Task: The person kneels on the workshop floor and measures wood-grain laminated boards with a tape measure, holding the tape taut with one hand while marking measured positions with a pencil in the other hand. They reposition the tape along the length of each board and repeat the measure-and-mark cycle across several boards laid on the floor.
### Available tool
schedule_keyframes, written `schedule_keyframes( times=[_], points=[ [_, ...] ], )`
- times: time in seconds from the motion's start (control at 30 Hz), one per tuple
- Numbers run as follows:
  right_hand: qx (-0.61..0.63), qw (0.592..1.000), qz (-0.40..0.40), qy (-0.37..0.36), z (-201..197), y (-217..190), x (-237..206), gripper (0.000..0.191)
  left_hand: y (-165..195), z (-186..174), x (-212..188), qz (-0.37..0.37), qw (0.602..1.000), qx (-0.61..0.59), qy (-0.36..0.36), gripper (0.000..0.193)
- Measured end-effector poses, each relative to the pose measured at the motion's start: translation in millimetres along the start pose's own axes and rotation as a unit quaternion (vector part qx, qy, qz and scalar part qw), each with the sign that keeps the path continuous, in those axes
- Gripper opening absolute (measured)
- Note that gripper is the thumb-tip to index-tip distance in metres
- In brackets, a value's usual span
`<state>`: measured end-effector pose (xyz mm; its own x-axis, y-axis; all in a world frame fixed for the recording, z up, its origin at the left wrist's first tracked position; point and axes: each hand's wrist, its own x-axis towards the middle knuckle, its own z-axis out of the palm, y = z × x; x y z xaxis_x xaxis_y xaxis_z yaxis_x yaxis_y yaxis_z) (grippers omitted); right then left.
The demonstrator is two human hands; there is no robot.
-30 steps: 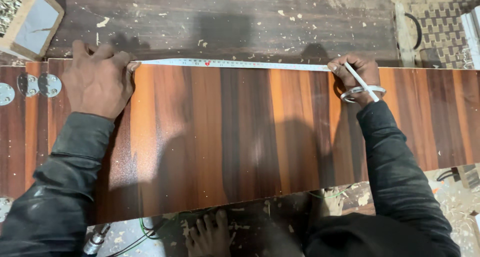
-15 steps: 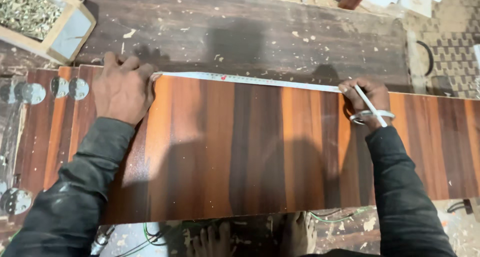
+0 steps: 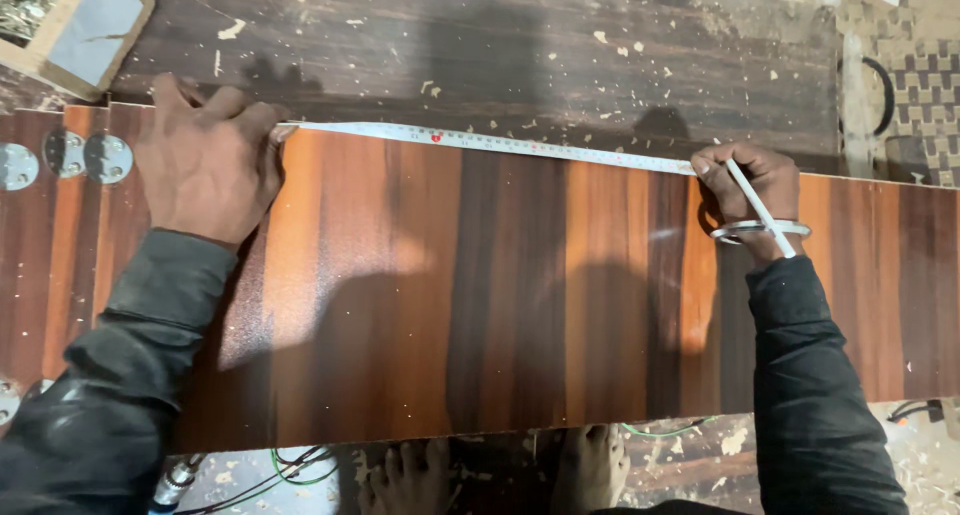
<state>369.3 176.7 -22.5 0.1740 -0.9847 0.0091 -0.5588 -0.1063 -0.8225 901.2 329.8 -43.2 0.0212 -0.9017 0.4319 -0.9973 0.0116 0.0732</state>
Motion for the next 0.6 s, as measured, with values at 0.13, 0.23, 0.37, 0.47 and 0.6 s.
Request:
schedule_keyframes(
  times=[0.13,0.23,0.37,0.47,0.6],
  points=[
    [-0.010,1.000,-0.016,0.000,-0.7,2.5,2.1,0.009,3.5,-3.3,3.4,0.001,1.000,-0.002,0.004,0.016],
    [-0.057,0.997,-0.045,0.005,-2.5,4.1,4.9,0.010,8.6,-7.9,6.7,0.002,1.000,0.007,0.003,0.012],
    [-0.086,0.994,-0.067,0.007,-4.2,5.4,5.6,0.010,16.4,-14.5,6.7,-0.003,1.000,-0.006,0.014,0.019],
    [-0.079,0.995,-0.062,0.006,-3.3,4.7,4.2,0.010,20.9,-16.6,4.1,-0.017,1.000,-0.003,0.011,0.024],
    [-0.052,0.997,-0.050,0.006,-0.4,-0.3,3.2,0.011,22.7,-15.2,1.2,-0.027,1.000,-0.007,0.014,0.022]
  ],
)
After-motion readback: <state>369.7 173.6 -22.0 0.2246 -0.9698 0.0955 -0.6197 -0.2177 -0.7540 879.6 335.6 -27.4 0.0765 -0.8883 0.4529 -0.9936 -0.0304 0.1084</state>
